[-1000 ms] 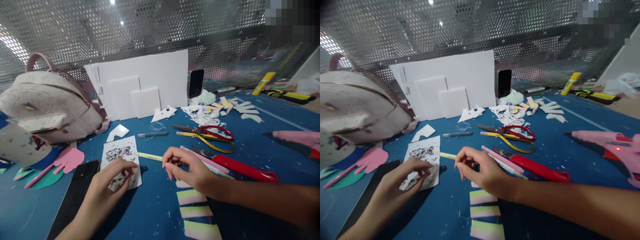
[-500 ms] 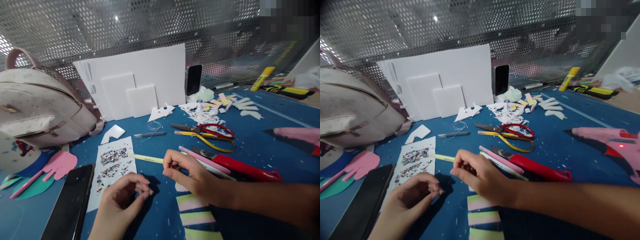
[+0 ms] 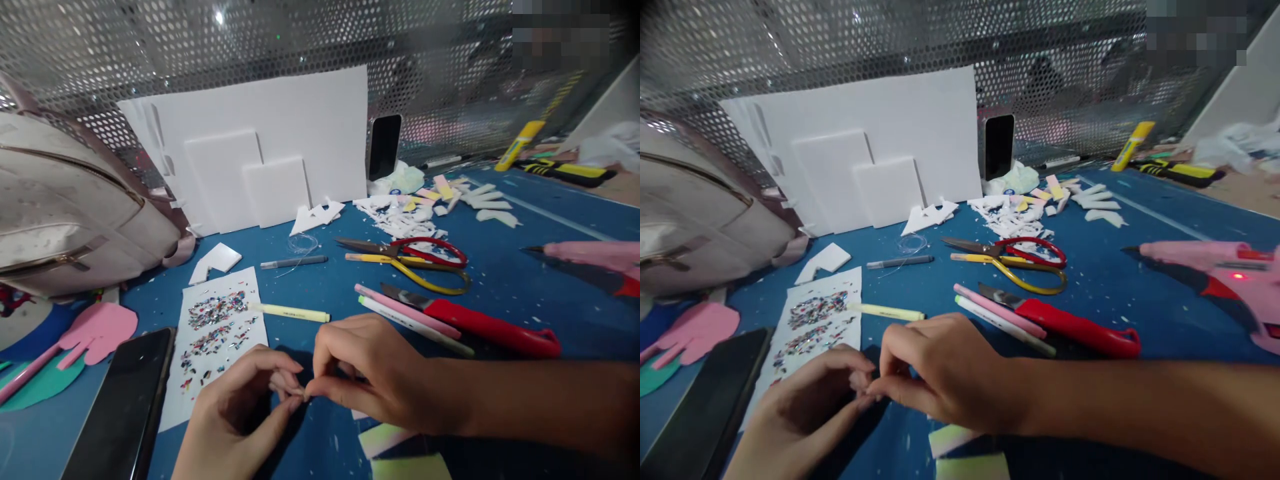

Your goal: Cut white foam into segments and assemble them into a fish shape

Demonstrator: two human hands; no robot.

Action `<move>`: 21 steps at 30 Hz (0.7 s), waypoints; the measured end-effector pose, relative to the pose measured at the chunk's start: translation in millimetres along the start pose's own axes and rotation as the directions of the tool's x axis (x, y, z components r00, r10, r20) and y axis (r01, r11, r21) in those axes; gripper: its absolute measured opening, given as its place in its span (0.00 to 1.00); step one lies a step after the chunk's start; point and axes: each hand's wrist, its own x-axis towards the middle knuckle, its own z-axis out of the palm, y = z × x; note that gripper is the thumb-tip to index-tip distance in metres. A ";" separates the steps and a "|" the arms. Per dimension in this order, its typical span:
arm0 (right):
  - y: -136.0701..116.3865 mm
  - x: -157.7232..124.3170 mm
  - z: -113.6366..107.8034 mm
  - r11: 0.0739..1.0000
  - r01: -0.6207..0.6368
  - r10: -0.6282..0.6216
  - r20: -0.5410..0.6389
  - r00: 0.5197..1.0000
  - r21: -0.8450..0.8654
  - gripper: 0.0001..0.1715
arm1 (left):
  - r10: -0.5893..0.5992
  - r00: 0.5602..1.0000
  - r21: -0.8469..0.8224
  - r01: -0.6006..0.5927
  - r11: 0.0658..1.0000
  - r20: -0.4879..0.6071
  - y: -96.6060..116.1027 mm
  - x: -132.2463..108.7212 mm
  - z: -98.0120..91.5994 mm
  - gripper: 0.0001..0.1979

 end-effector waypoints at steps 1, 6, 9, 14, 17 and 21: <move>0.1 0.2 1.2 1.000 0.016 -0.016 -0.008 1.000 -0.007 0.10 | -0.015 1.000 -0.005 0.015 1.000 -0.002 1.0 -0.1 0.6 0.07; 3.0 -0.2 4.3 0.998 0.057 -0.058 -0.041 0.997 -0.022 0.10 | -0.046 0.999 -0.015 0.046 0.999 0.016 4.8 1.2 1.7 0.06; 3.6 -0.4 4.2 0.998 0.065 -0.066 -0.048 0.997 -0.022 0.10 | -0.048 0.999 -0.015 0.048 0.999 0.019 4.4 0.9 1.6 0.06; 3.5 -0.3 4.1 0.996 0.084 -0.085 -0.051 0.995 -0.037 0.09 | -0.033 0.999 -0.010 0.034 0.999 0.026 2.9 0.6 1.4 0.06; 4.0 -0.1 4.9 0.996 0.086 -0.088 -0.050 0.995 -0.036 0.09 | -0.036 0.999 -0.005 0.036 0.999 0.037 3.7 1.1 1.5 0.05; 4.1 0.4 5.7 0.995 0.086 -0.088 -0.040 0.995 -0.040 0.09 | -0.024 0.999 -0.010 0.024 1.000 0.026 5.4 1.4 1.6 0.05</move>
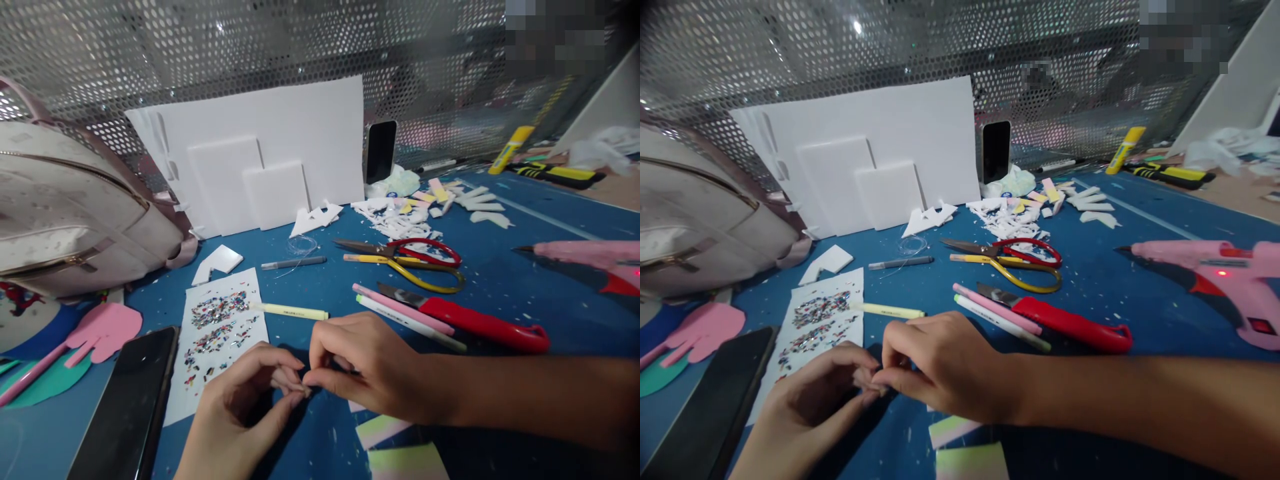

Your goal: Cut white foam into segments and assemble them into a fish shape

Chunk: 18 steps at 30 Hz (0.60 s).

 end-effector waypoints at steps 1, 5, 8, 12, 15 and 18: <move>-0.1 0.0 0.1 1.000 -0.001 0.001 0.002 1.000 -0.001 0.09 | 0.007 1.000 -0.002 -0.007 1.000 -0.003 0.3 0.0 0.0 0.05; 0.1 -0.4 0.2 1.000 -0.003 0.004 0.006 1.000 -0.005 0.09 | 0.007 1.000 -0.009 -0.007 1.000 -0.013 0.6 -0.2 0.2 0.06; 1.1 -1.0 0.4 1.000 0.003 -0.002 0.013 1.000 -0.004 0.08 | -0.003 1.000 -0.003 0.002 1.000 -0.022 0.8 -0.6 0.4 0.06; 2.4 -2.0 0.6 1.000 0.014 -0.014 0.031 0.999 -0.011 0.09 | -0.010 1.000 0.008 0.010 1.000 -0.015 0.6 -1.2 0.6 0.05; 2.8 -2.6 1.0 0.999 0.052 -0.052 0.061 0.997 -0.009 0.10 | -0.021 1.000 0.033 0.021 0.999 -0.003 -1.3 -2.3 -0.1 0.05; 2.8 -2.7 1.6 0.997 0.074 -0.072 0.081 0.994 -0.026 0.12 | -0.008 1.000 0.040 0.008 0.999 0.011 -3.2 -2.6 -1.0 0.05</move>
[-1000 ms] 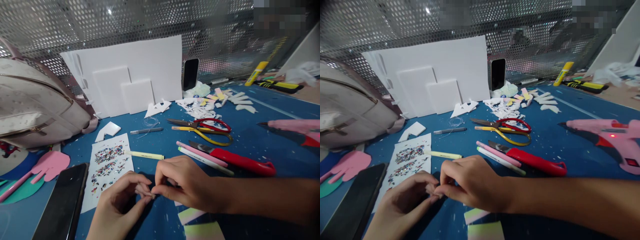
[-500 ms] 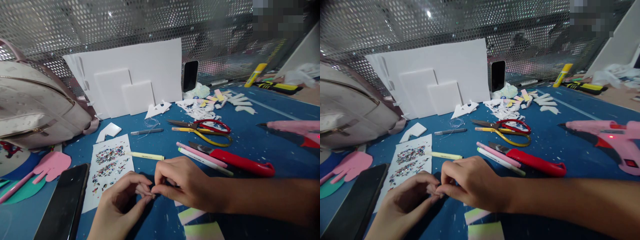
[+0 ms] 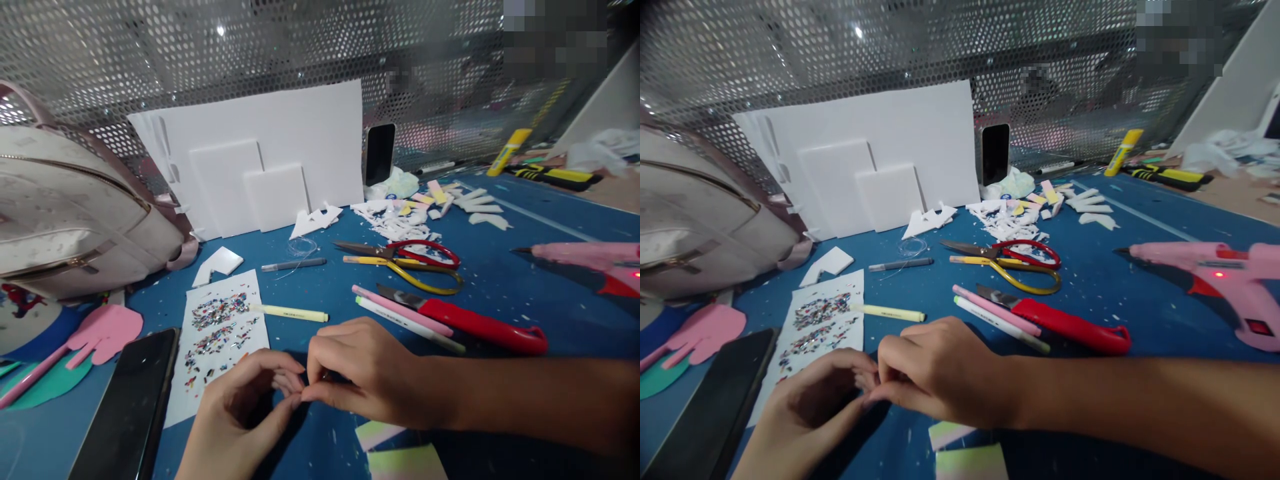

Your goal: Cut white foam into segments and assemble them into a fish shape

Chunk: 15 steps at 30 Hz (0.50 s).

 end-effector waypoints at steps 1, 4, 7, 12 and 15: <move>-0.1 0.1 0.1 1.000 0.006 -0.006 -0.001 1.000 -0.006 0.12 | 0.007 1.000 -0.005 -0.007 1.000 0.000 -0.1 0.4 -0.1 0.05; -0.9 0.8 -0.2 1.000 0.029 -0.029 -0.008 1.000 -0.009 0.13 | 0.025 1.000 -0.031 -0.026 0.999 -0.011 1.3 2.1 -0.1 0.05; -1.8 1.4 -1.8 1.000 0.023 -0.023 0.001 1.000 0.015 0.10 | 0.036 0.999 -0.065 -0.038 0.997 -0.025 3.8 3.3 -0.4 0.06; -1.1 2.2 -4.2 0.999 0.010 -0.013 0.045 0.999 0.048 0.06 | -0.024 0.997 -0.192 0.011 0.981 -0.068 1.9 2.4 -2.2 0.11; 0.2 2.0 -4.1 0.997 0.020 -0.024 0.047 0.999 0.078 0.04 | -0.031 0.998 -0.223 0.018 0.975 -0.053 -1.0 2.2 -2.3 0.13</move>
